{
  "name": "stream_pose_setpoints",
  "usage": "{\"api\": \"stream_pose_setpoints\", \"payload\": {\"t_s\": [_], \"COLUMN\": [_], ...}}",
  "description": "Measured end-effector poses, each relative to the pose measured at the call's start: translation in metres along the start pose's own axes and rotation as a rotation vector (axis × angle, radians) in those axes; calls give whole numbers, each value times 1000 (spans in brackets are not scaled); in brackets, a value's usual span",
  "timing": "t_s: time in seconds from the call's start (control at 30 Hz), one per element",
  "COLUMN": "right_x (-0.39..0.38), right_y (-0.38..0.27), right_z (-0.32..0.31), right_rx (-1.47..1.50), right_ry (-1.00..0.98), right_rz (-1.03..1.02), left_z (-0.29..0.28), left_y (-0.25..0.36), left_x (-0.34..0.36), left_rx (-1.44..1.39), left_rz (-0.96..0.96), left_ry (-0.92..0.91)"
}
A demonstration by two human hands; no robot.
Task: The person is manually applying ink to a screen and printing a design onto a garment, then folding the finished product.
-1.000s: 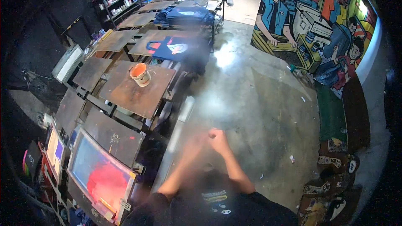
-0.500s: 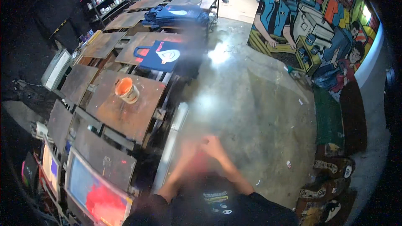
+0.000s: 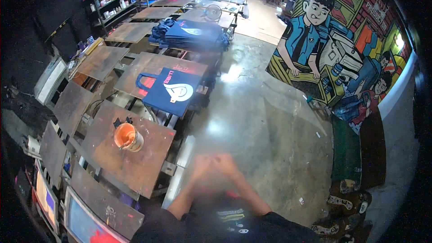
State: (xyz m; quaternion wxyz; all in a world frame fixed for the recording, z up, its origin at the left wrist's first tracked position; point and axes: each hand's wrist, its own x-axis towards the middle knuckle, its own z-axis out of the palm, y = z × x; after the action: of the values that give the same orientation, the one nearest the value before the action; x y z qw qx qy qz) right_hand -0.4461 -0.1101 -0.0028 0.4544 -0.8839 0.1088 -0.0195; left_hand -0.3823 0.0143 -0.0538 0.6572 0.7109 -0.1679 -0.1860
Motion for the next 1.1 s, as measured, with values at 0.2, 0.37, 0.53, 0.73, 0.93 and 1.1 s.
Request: {"api": "stream_pose_setpoints", "payload": {"t_s": [0.2,0.37,0.53,0.73,0.93,1.1], "right_x": [54,112,227,371,481,528], "right_y": [54,35,78,28,41,45], "right_z": [0,-29,-25,-57,-60,-49], "right_rx": [-187,-75,11,166,-13,-396], "right_ry": [5,-117,-88,-3,-34,-54], "right_rz": [-127,-63,-246,-427,-501,-449], "left_z": [5,-31,-75,-90,-74,-69], "left_y": [-29,-13,-57,-80,-105,-140], "left_x": [56,110,178,223,248,253], "left_rx": [45,35,-242,-89,153,142], "left_rz": [-93,-37,-219,-318,-297,-255], "left_ry": [-74,92,505,865,1046,1293]}}
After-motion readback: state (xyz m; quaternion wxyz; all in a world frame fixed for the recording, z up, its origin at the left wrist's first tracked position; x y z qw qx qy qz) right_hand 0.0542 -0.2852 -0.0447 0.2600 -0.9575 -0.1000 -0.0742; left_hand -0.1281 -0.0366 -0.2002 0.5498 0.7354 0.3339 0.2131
